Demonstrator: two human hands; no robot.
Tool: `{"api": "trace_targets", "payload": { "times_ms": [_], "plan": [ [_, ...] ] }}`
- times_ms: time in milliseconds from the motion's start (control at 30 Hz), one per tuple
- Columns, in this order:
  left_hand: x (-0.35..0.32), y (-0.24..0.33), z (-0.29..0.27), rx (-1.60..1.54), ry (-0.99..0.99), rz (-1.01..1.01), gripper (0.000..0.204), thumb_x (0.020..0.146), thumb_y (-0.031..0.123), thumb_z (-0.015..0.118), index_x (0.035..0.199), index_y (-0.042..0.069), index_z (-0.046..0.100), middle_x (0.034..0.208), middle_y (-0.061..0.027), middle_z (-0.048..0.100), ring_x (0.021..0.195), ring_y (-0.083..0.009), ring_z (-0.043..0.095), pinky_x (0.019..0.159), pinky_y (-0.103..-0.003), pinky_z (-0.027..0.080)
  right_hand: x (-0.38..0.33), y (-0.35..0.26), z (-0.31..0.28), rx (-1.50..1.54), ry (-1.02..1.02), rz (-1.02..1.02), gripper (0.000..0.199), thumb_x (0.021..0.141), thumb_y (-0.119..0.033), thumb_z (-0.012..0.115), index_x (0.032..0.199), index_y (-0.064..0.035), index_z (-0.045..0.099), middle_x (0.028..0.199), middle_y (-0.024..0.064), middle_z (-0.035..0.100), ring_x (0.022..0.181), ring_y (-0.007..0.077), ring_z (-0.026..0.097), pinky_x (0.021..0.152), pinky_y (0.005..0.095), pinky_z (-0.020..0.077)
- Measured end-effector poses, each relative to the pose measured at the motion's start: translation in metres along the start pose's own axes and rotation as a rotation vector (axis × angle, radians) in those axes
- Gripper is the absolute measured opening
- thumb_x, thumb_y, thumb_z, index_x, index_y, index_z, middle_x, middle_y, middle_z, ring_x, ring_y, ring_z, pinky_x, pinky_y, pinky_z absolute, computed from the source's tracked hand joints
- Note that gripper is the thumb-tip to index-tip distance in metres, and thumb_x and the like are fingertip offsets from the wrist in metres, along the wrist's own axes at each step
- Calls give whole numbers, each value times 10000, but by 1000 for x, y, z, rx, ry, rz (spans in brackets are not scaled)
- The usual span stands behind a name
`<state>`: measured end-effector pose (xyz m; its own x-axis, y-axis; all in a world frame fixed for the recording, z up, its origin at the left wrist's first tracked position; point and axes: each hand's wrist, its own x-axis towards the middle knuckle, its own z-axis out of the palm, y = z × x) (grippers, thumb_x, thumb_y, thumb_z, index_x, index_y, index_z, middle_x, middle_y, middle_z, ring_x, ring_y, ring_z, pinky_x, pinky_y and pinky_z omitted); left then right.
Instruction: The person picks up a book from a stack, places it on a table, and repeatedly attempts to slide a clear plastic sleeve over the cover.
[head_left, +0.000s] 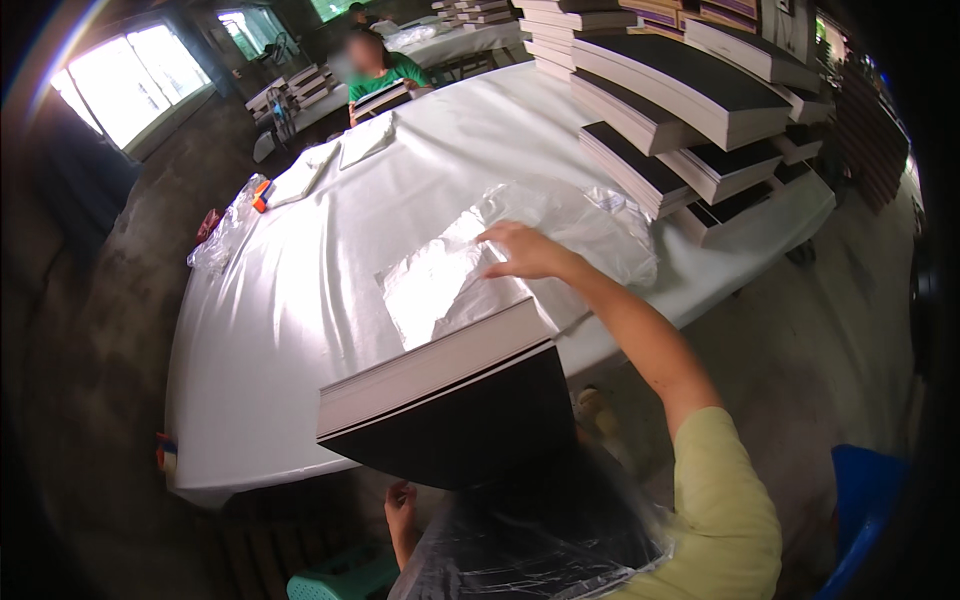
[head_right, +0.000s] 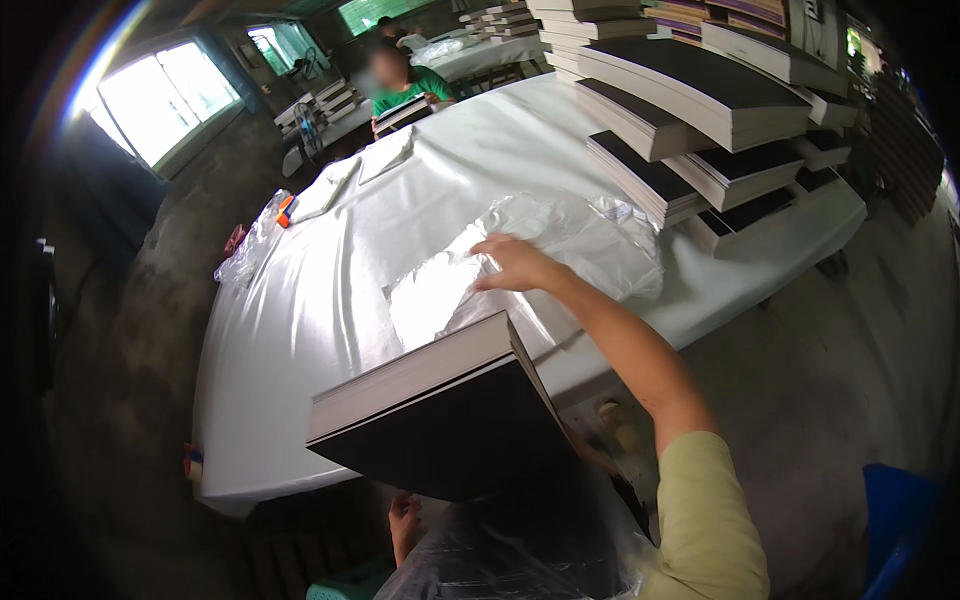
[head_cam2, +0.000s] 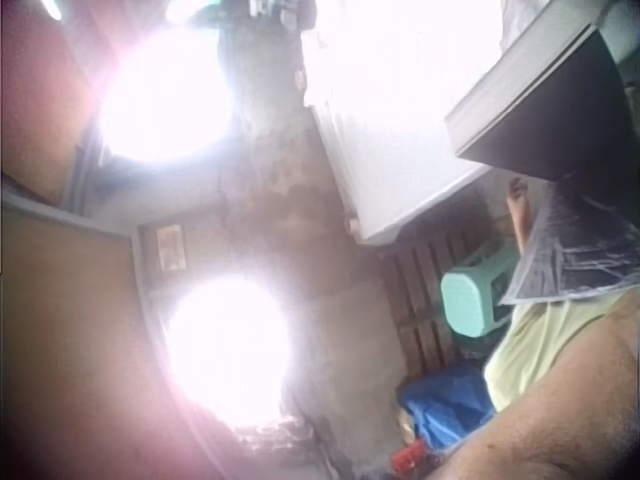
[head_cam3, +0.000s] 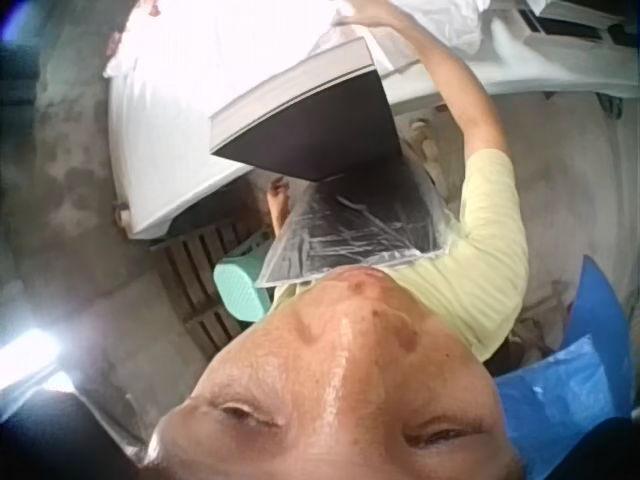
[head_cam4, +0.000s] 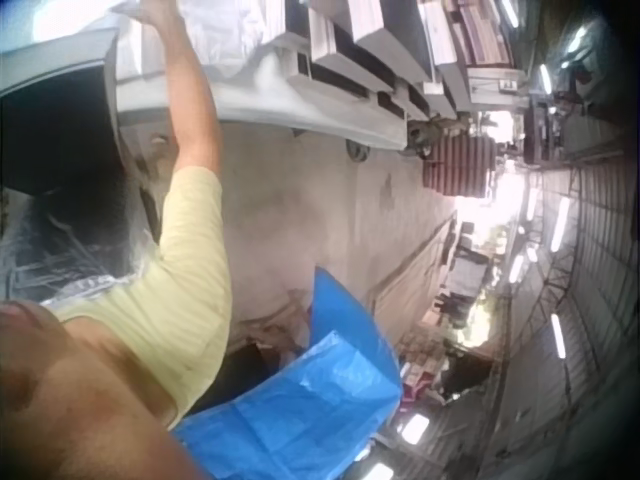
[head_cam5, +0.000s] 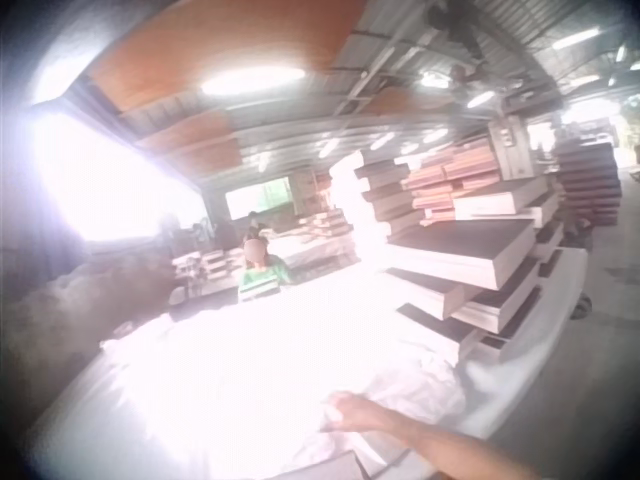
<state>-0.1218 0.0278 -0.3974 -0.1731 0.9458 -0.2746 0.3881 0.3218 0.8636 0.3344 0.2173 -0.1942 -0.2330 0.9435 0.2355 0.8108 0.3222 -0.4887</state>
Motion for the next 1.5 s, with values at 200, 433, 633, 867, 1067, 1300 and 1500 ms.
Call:
{"api": "trace_targets", "payload": {
  "times_ms": [200, 433, 633, 867, 1067, 1300, 1500],
  "plan": [
    [-1, -17, 0, 16, 23, 24, 343, 751, 212, 644, 1021, 15, 566, 895, -100, 600, 831, -173, 576, 712, -286, 454, -47, 84, 0, -402, 443, 821, 710, 754, -464, 585, 1338, -209, 271, 1367, 120, 283, 1258, 365, 237, 924, 645, 224],
    [0, -19, 5, 124, -11, 3, 384, 737, 205, 592, 1058, 0, 538, 907, -101, 595, 800, -176, 571, 660, -296, 452, -62, 149, -16, -155, 268, 870, 577, 665, -410, 689, 1118, -92, 525, 1038, 162, 587, 965, 337, 556, 802, 389, 447],
    [0, 2, 20, -13, -49, -36, 363, 714, 148, 574, 1045, 4, 540, 895, -98, 594, 794, -175, 569, 645, -294, 448, -59, 186, -13, 423, 472, 743, 355, 672, -236, 707, 921, -1, 612, 835, 136, 628, 770, 224, 592, 666, 331, 444],
    [8, -14, 16, -11, -20, -17, 274, 724, 131, 628, 971, 27, 571, 847, -68, 606, 754, -156, 581, 666, -284, 448, -63, 151, -7, 1034, 1392, 734, 341, 736, -197, 663, 984, 19, 573, 865, 100, 604, 764, 164, 555, 664, 291, 434],
    [23, -44, 15, 11, 7, -1, 269, 710, 153, 647, 936, 35, 562, 802, -80, 613, 750, -159, 598, 665, -288, 451, -111, 147, 4, 699, 911, 666, 435, 702, -312, 704, 975, -2, 567, 862, 102, 603, 767, 215, 562, 687, 294, 437],
    [17, -24, 13, 209, 33, 139, 290, 710, 177, 656, 948, 42, 561, 799, -91, 618, 718, -191, 614, 654, -316, 463, -130, 75, -58, -79, 447, 890, 617, 616, -367, 755, 1068, -47, 483, 962, 165, 594, 912, 347, 557, 762, 398, 431],
    [4, -30, 8, 243, 1, 162, 306, 723, 168, 642, 989, 40, 563, 825, -104, 619, 748, -218, 615, 666, -324, 463, -154, 74, -46, -397, -3, 267, 685, 578, -85, 739, 1203, -185, 475, 1225, 48, 488, 1139, 277, 430, 952, 326, 358]
  ]
}}
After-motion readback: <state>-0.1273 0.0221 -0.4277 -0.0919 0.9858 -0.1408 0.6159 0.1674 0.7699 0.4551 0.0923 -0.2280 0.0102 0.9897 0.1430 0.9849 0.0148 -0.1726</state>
